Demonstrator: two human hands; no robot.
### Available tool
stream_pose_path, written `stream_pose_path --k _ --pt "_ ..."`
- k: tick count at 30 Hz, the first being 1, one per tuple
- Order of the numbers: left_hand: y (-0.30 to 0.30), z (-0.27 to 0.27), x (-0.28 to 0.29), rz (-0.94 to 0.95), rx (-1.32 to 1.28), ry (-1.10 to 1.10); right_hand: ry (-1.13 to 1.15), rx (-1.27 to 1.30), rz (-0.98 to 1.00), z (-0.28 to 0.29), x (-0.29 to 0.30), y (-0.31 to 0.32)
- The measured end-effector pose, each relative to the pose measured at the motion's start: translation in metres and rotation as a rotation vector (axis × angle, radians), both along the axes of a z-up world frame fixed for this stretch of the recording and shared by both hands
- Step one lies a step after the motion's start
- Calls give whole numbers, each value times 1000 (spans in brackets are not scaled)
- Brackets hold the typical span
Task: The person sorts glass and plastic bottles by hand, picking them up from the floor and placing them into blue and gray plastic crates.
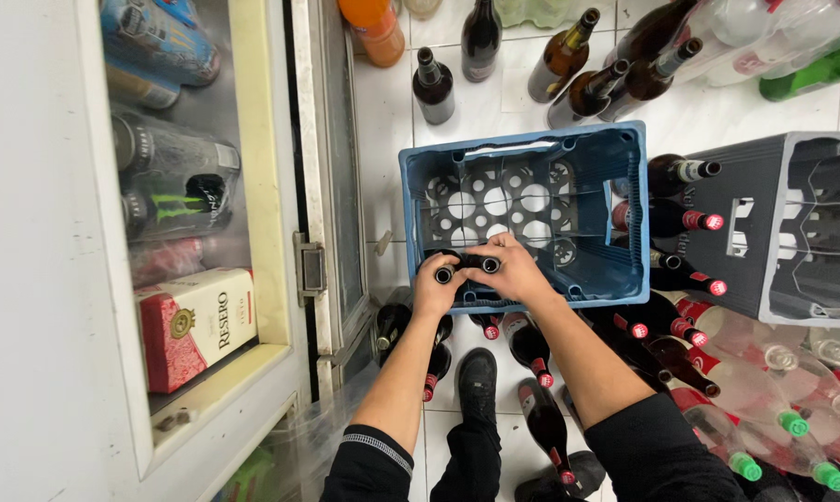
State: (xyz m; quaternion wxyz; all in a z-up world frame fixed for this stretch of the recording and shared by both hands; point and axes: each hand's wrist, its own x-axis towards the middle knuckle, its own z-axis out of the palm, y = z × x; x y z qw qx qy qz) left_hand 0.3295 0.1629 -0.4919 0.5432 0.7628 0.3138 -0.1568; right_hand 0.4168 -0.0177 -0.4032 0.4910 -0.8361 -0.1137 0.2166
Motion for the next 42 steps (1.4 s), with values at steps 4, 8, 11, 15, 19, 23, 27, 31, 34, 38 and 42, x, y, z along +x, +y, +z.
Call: stream_pose_path --k 4,8,11,15,19,23,27,31,34,38,42 --pt "5 -20 -4 -108 38 95 88 -106 138 -20 -8 -15" --pt "2 -17 -4 -120 88 149 82 -292 243 -62 -22 -22" --pt "-10 65 11 -105 239 116 37 -411 319 -84 -16 -22" --pt "-7 111 13 -319 352 166 -4 -468 374 -100 -17 -19" --pt "5 82 15 -570 480 173 -30 -463 409 -122 -14 -16" --pt "4 26 15 -676 554 144 33 -498 401 -109 -12 -15" --pt "3 29 20 -682 558 175 44 -562 415 -111 -11 -12" --pt "-2 42 21 -636 514 204 77 -584 405 -116 -13 -13" --pt "1 51 15 -605 496 200 75 -596 428 -113 -13 -13" --pt "4 51 8 -596 474 188 89 -583 431 -104 -13 -13" --pt "-9 117 -2 -601 528 181 94 -582 396 -39 -26 -26"
